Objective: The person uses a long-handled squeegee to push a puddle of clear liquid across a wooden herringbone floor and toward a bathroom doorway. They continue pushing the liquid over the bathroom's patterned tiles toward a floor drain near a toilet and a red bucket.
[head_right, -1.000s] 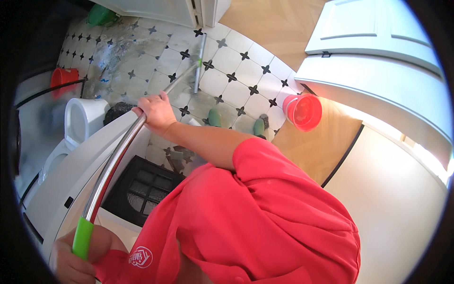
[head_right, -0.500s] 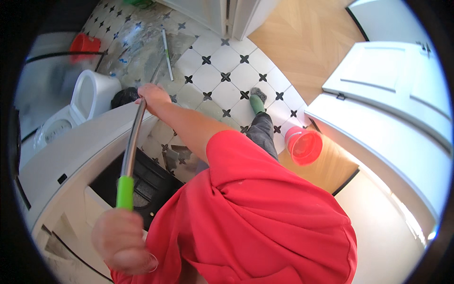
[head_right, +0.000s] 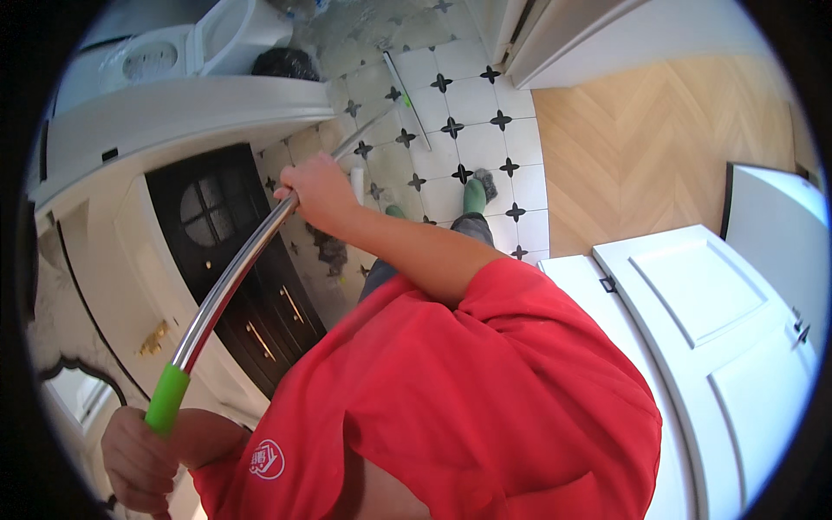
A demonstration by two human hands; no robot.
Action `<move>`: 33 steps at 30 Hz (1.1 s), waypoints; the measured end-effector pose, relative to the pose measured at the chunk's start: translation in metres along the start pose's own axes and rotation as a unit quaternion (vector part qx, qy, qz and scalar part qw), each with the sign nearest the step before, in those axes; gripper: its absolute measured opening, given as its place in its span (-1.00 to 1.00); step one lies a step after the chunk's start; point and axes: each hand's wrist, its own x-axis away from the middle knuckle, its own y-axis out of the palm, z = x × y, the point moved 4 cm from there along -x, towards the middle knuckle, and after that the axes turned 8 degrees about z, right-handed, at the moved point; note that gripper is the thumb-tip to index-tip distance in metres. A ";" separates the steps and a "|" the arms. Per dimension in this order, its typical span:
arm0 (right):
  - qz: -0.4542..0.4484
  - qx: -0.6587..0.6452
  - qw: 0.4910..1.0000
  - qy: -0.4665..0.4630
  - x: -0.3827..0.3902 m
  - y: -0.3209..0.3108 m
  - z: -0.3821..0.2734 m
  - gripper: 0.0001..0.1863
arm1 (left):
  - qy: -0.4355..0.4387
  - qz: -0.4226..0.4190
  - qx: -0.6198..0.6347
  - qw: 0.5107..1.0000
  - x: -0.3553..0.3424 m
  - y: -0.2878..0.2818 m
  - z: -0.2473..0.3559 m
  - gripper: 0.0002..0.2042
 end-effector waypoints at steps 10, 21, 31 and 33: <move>-0.209 -0.128 0.969 0.003 0.118 0.040 -0.066 -0.73 | -0.113 0.023 -0.013 0.993 0.006 0.059 0.034 -0.89; -0.320 -0.202 0.922 0.080 0.155 0.111 -0.054 -0.73 | -0.176 0.074 -0.083 0.978 0.011 0.081 -0.023 -0.74; -0.400 -0.164 0.898 0.082 0.191 0.090 -0.050 -0.84 | -0.181 0.088 -0.012 0.979 0.032 0.064 -0.006 -0.79; -0.429 -0.162 0.883 0.098 0.187 0.090 -0.031 -0.86 | -0.200 0.106 -0.052 0.973 0.033 0.051 -0.033 -0.73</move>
